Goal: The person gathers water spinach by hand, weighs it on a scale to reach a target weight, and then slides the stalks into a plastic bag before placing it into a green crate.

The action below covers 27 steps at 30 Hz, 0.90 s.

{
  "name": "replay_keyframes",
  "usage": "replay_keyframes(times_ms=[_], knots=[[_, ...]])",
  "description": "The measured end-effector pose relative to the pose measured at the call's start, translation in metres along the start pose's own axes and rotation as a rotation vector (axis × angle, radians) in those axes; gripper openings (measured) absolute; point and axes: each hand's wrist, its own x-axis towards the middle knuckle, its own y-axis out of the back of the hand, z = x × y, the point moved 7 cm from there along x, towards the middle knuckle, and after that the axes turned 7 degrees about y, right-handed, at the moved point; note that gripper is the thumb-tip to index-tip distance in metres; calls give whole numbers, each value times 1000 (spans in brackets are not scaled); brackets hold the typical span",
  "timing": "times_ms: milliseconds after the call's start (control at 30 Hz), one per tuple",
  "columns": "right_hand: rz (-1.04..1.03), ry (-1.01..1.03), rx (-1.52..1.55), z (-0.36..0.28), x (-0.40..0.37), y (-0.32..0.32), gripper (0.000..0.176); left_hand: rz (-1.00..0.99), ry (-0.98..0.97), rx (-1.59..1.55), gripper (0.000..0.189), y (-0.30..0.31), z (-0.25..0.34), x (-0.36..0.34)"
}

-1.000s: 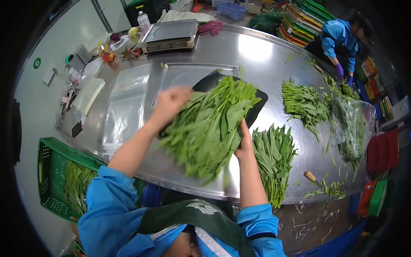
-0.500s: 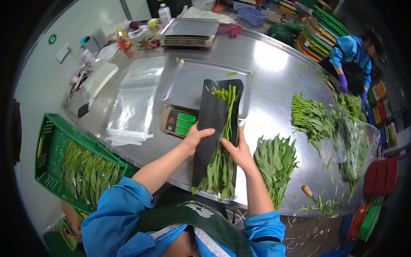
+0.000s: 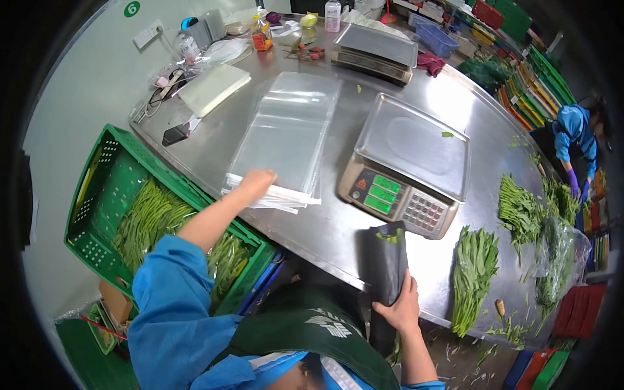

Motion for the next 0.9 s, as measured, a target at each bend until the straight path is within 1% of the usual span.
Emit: replay_keyframes(times_ms=[33,67,100,133,233,267,333,367,433,467,533,567,633,700,733,767,800,833,867,900], knots=[[-1,-14,1,-8,-1,-9,109,-2,-27,-1,7,0,-12,-2],[68,-27,2,-14,0,-14,108,-5,-41,-6,7,-6,-19,0],[140,-38,-2,-21,3,-16,108,57,-101,49,7,-10,-19,4],[149,-41,-2,-27,5,-20,107,116,-160,103,7,-14,-18,5],[198,-72,16,-40,8,-27,107,92,-186,37,6,0,-18,22],[203,-110,42,-42,6,-29,107,98,-201,35,6,6,-18,29],[243,-129,45,-42,1,-31,108,-153,-212,115,14,-9,-13,32],[275,-134,54,-42,-1,-32,108,-156,-216,110,14,-17,-9,24],[286,-147,62,-43,-2,-34,108,-172,-208,435,14,-42,-10,1],[300,-153,70,-44,-2,-33,109,-172,-208,438,14,-43,-12,-2],[317,-157,81,-44,-2,-34,108,22,-208,222,13,-25,-17,-2],[326,-166,81,-45,-4,-35,108,19,-217,229,13,-19,-19,1],[344,-164,91,-44,-8,-39,108,-160,-147,-17,16,-4,-20,9],[362,-158,89,-44,-6,-37,107,-140,15,-609,19,30,18,7],[357,-149,87,-45,-6,-36,107,-319,51,-1110,20,73,64,-14],[362,-163,91,-45,-6,-37,107,-425,-106,-1224,20,128,112,-46],[366,-163,93,-43,-7,-38,107,-432,-416,-1360,26,172,149,-78],[374,-159,97,-42,-6,-39,107,-510,-713,-1516,40,226,181,-118],[379,-174,98,-39,-6,-42,107,-388,-1010,-1553,51,260,204,-146],[386,-186,97,-37,-5,-44,107,-308,-1239,-1623,53,285,215,-166]])
